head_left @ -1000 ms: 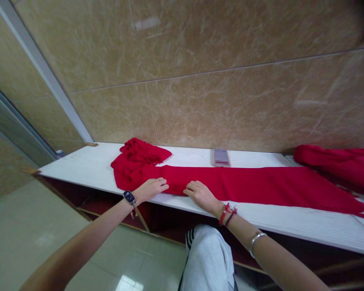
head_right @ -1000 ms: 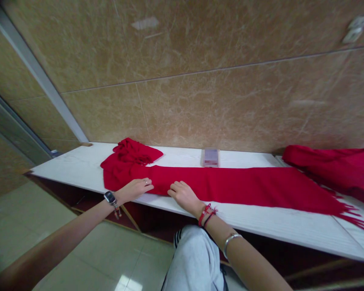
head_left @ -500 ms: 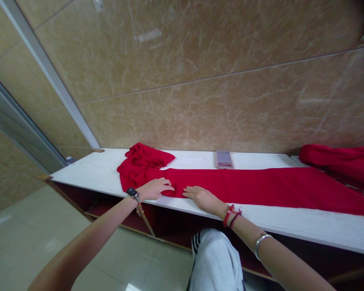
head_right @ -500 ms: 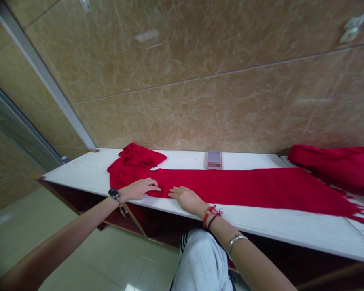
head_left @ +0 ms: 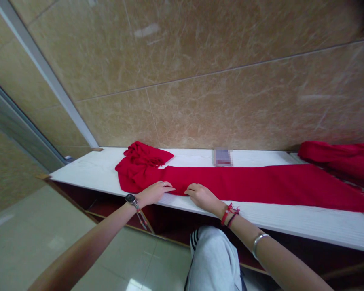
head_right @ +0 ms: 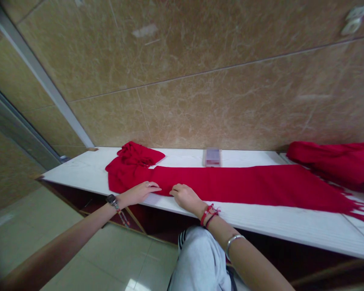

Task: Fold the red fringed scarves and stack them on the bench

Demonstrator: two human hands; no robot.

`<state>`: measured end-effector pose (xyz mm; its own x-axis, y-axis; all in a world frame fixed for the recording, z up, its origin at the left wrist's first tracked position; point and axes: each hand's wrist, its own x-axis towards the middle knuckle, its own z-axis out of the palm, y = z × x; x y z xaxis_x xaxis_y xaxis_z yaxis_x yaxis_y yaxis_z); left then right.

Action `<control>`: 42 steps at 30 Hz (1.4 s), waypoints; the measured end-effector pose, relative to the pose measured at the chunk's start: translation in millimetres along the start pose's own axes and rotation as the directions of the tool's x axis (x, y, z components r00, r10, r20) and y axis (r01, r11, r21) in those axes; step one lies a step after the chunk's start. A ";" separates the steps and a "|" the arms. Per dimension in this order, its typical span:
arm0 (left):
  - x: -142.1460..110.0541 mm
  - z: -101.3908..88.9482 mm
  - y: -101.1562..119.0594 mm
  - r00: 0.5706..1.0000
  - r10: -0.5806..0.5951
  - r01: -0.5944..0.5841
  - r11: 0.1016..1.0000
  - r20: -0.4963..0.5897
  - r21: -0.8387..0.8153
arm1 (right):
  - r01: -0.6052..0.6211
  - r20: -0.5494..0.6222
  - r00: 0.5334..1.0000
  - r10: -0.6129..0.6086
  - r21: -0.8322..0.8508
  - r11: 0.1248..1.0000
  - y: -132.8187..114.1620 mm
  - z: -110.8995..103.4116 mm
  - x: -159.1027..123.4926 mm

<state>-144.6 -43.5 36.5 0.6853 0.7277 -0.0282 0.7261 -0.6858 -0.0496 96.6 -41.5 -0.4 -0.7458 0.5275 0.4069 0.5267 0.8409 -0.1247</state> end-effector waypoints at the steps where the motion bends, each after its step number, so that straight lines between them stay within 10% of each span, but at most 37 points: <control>1: 1.5 -0.8 0.7 1.000 -0.009 0.009 1.000 0.023 -0.006 | -0.004 -0.003 1.000 0.004 0.002 1.000 0.1 0.7 0.2; 9: 18.5 -21.8 11.1 0.978 -0.098 0.104 0.994 0.186 -0.020 | -0.041 -0.019 0.999 0.042 0.041 0.998 3.2 3.8 2.3; 22: 30.1 -7.5 4.7 0.987 -0.163 0.162 0.984 0.008 0.072 | -0.038 -0.008 0.999 0.038 0.079 0.996 2.4 -0.2 3.3; 32: 43.6 -21.7 -2.1 0.879 -0.383 0.355 0.923 0.285 0.147 | -0.082 0.036 0.996 0.080 0.066 0.994 -2.2 -7.5 4.7; 39: 46.6 -21.6 -12.7 0.996 -0.025 0.027 1.000 0.091 -0.013 | -0.076 0.008 0.997 0.076 0.054 0.996 1.5 -0.4 4.8; 42: 47.9 -11.5 -22.4 0.972 -0.218 0.215 0.976 0.086 0.041 | -0.079 0.008 0.997 0.079 0.056 0.995 2.1 1.6 4.7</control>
<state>-127.4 6.6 47.7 0.5029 0.8583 -0.1022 0.8538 -0.5117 -0.0956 93.6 -37.1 -0.1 -0.7049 0.5933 0.3888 0.5608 0.8017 -0.2067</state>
